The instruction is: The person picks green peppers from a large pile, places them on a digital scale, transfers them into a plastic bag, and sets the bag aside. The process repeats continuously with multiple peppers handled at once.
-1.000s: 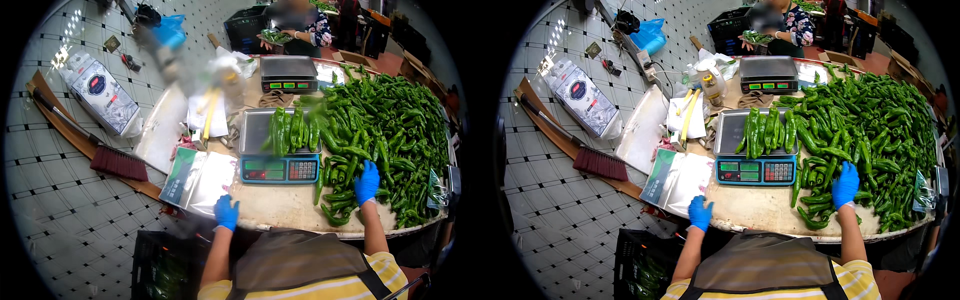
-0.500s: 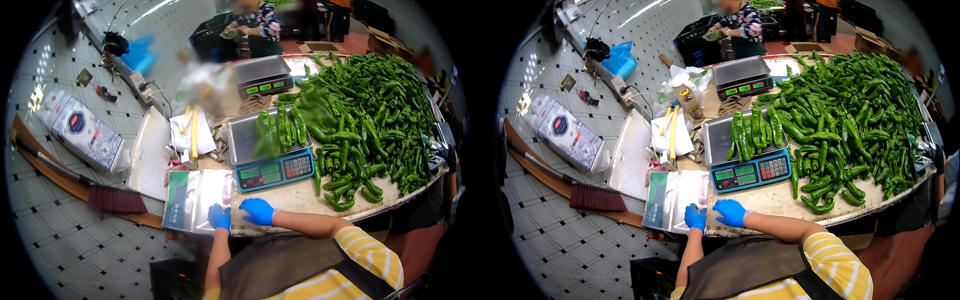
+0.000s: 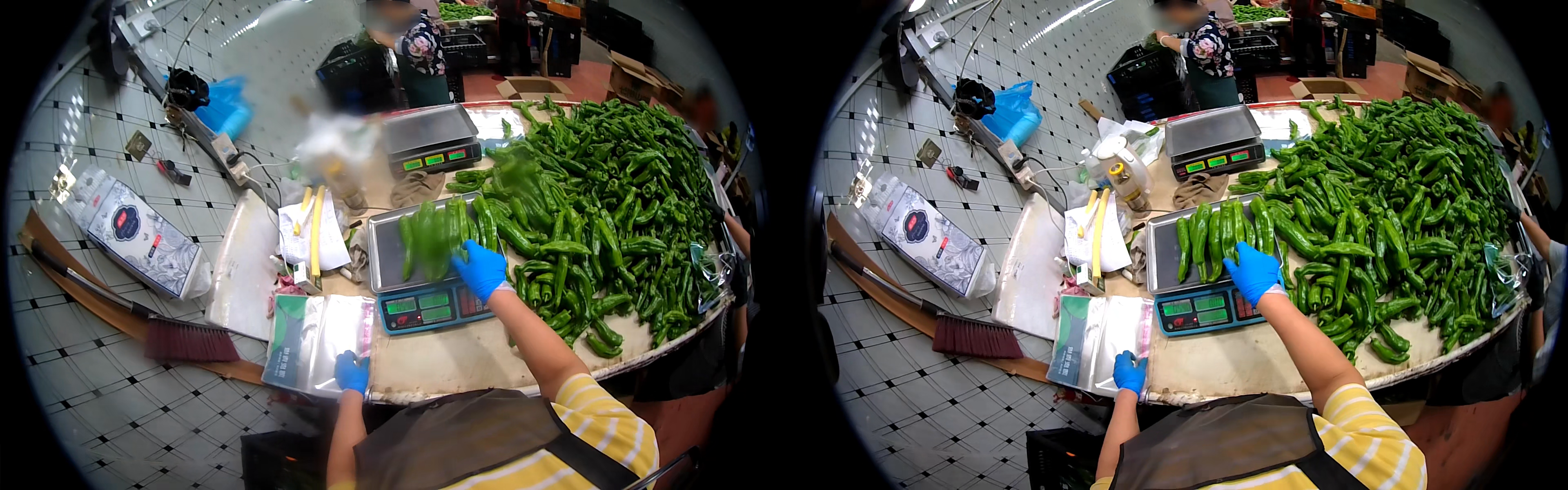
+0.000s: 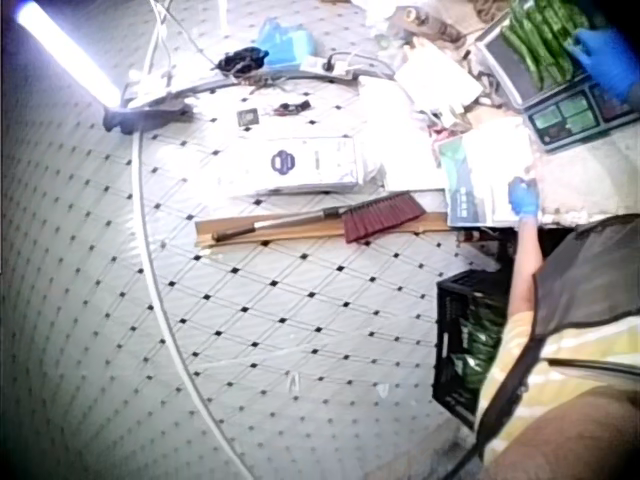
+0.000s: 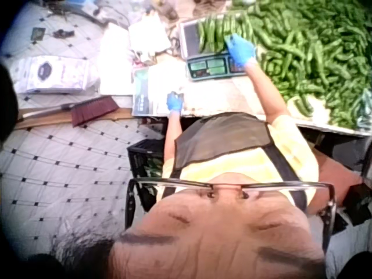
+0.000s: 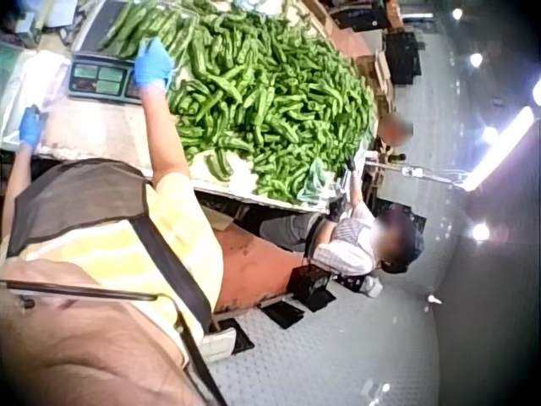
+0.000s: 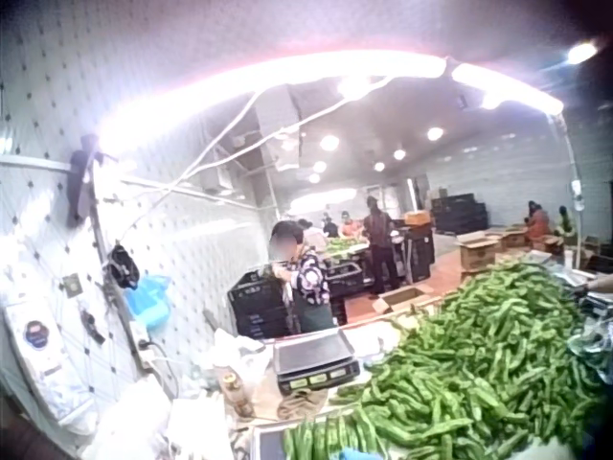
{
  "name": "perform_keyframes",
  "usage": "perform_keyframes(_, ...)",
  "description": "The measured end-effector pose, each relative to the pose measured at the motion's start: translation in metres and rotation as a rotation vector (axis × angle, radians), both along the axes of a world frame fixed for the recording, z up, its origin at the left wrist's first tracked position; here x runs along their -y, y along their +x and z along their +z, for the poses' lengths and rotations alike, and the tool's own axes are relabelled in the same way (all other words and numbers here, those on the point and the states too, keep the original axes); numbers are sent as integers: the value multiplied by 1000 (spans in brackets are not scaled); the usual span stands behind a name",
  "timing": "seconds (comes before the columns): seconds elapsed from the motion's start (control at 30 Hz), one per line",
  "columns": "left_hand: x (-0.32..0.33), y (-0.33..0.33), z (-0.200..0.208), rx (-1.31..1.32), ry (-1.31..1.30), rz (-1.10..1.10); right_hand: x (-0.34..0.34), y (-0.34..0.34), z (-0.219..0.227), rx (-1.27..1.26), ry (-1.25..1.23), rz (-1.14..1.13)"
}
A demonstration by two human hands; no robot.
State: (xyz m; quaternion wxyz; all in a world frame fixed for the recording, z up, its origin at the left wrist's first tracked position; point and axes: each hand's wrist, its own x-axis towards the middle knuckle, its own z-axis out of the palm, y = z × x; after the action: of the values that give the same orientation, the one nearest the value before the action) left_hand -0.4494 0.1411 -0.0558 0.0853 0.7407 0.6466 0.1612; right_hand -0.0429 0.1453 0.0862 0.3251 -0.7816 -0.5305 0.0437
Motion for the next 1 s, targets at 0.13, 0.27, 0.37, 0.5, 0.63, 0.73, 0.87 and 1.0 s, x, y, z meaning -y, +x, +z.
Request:
perform_keyframes(0.13,-14,25,22,-141,-266,71,-24,19,-34,58,-87,183)
perform_keyframes(0.27,-10,20,17,-170,-303,129,-20,24,-15,-108,133,143)
perform_keyframes(0.37,3,28,21,-177,-242,171,-6,69,2,-350,261,108)
perform_keyframes(0.5,2,28,4,-148,-115,148,-20,186,46,-873,431,209)
perform_keyframes(0.63,-1,38,7,-92,-108,156,2,322,43,32,356,-83)
perform_keyframes(0.73,9,25,-6,-84,-74,202,48,337,89,114,-468,-259)
perform_keyframes(0.87,6,41,7,-129,-91,162,105,372,7,5,-514,-210)
perform_keyframes(1.0,4,35,2,-159,-122,156,130,379,-10,-349,-142,-78)
